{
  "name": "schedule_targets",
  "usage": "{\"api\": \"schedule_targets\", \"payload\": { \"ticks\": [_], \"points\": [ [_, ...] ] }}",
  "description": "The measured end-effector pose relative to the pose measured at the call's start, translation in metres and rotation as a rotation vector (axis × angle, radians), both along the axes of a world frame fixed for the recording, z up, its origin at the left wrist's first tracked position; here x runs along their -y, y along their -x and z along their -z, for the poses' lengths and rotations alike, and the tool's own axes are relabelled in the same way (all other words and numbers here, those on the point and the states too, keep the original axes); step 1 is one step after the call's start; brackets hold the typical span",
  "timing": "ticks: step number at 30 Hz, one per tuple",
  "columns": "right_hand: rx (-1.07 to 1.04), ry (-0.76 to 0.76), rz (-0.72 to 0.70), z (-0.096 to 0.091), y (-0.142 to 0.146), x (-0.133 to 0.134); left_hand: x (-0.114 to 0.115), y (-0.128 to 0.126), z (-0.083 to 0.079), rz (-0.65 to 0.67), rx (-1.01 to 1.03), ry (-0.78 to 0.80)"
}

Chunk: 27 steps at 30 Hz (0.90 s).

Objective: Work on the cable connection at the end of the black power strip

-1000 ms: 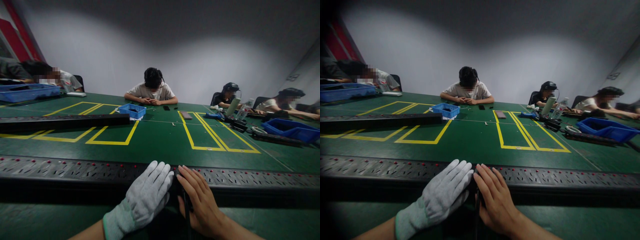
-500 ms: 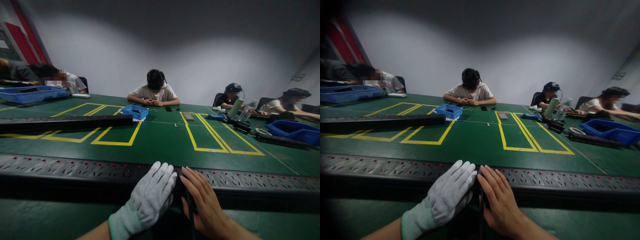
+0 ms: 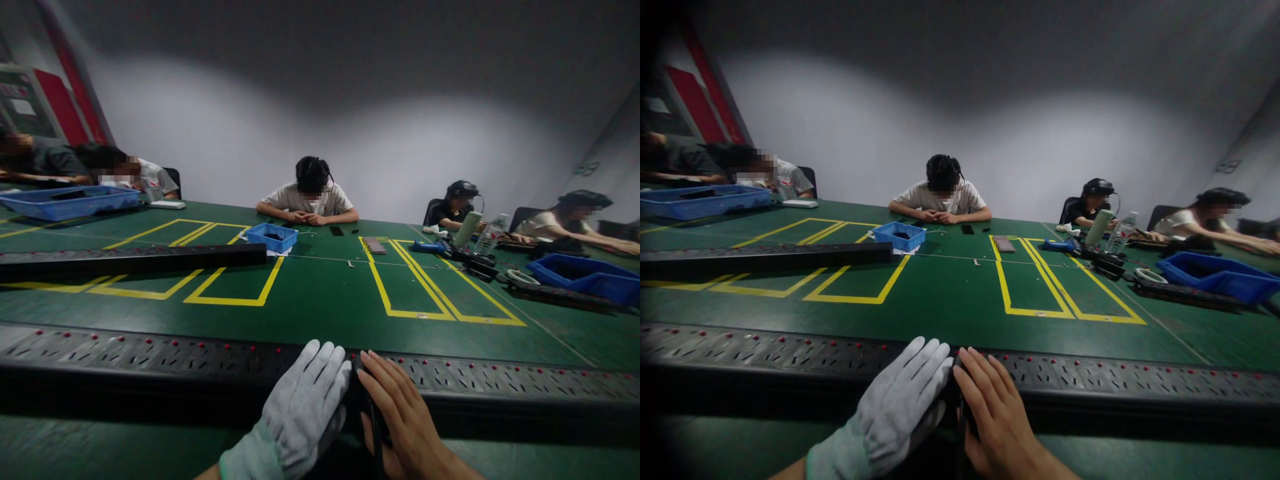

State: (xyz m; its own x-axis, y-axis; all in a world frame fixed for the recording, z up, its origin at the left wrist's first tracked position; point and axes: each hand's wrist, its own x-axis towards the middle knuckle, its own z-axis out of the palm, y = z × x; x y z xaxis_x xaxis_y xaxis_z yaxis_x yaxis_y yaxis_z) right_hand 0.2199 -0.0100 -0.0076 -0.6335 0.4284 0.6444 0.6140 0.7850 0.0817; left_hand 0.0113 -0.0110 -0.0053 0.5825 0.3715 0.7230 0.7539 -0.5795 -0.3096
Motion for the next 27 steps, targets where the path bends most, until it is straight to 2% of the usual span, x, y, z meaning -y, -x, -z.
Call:
{"api": "schedule_targets", "payload": {
  "ticks": [7, 16, 27],
  "points": [
    [-0.003, -0.077, -0.002, -0.001, -0.002, -0.002, -0.003, -0.001, -0.001, -0.016, -0.020, -0.036],
    [-0.026, -0.171, -0.015, 0.003, -0.002, -0.011, -0.004, -0.003, -0.008, 0.024, -0.016, -0.058],
    [0.012, -0.203, 0.000, -0.001, -0.004, -0.010, -0.013, -0.005, 0.003, 0.054, 0.011, -0.123]
  ]
}}
